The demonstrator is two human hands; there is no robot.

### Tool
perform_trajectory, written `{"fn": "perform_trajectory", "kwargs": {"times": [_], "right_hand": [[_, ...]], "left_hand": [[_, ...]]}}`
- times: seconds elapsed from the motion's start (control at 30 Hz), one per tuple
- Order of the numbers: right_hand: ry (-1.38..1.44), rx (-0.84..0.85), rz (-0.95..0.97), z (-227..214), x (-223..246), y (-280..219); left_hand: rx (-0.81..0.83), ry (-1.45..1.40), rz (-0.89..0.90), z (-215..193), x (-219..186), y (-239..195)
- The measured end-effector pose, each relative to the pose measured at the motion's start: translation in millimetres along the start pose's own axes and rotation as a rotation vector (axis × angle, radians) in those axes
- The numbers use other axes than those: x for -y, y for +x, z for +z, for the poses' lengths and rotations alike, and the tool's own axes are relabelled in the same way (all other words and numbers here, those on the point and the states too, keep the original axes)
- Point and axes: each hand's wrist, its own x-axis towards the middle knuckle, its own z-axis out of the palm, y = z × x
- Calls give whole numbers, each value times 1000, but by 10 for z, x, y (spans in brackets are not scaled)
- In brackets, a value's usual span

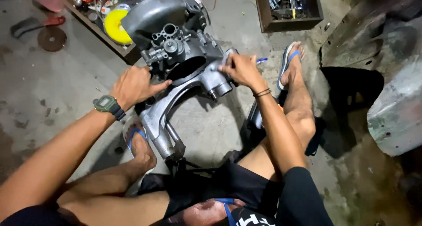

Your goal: Inspecting and rotating a motorcycle engine casing while sitting on the floor

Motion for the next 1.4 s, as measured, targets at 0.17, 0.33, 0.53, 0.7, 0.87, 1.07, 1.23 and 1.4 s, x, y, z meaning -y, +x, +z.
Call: {"fn": "perform_trajectory", "kwargs": {"times": [0.17,0.33,0.53,0.7,0.87,1.07,1.23,1.4], "right_hand": [[-21,82,10,11,11,5],[25,181,-13,-93,157,-47],[-25,112,23,-9,6,32],[2,251,6,-43,117,-30],[-26,172,-1,-42,156,-49],[-12,67,69,-59,98,35],[2,257,61,-175,210,-55],[-24,91,37,-83,128,-111]], "left_hand": [[-9,-6,43,26,17,9],[-23,13,83,-33,0,-7],[-23,7,68,0,-14,-23],[1,-2,34,17,11,19],[-26,2,39,47,35,25],[-21,4,32,22,6,21],[-24,-1,32,-23,-2,-2],[-17,-35,23,-11,-15,-37]]}}
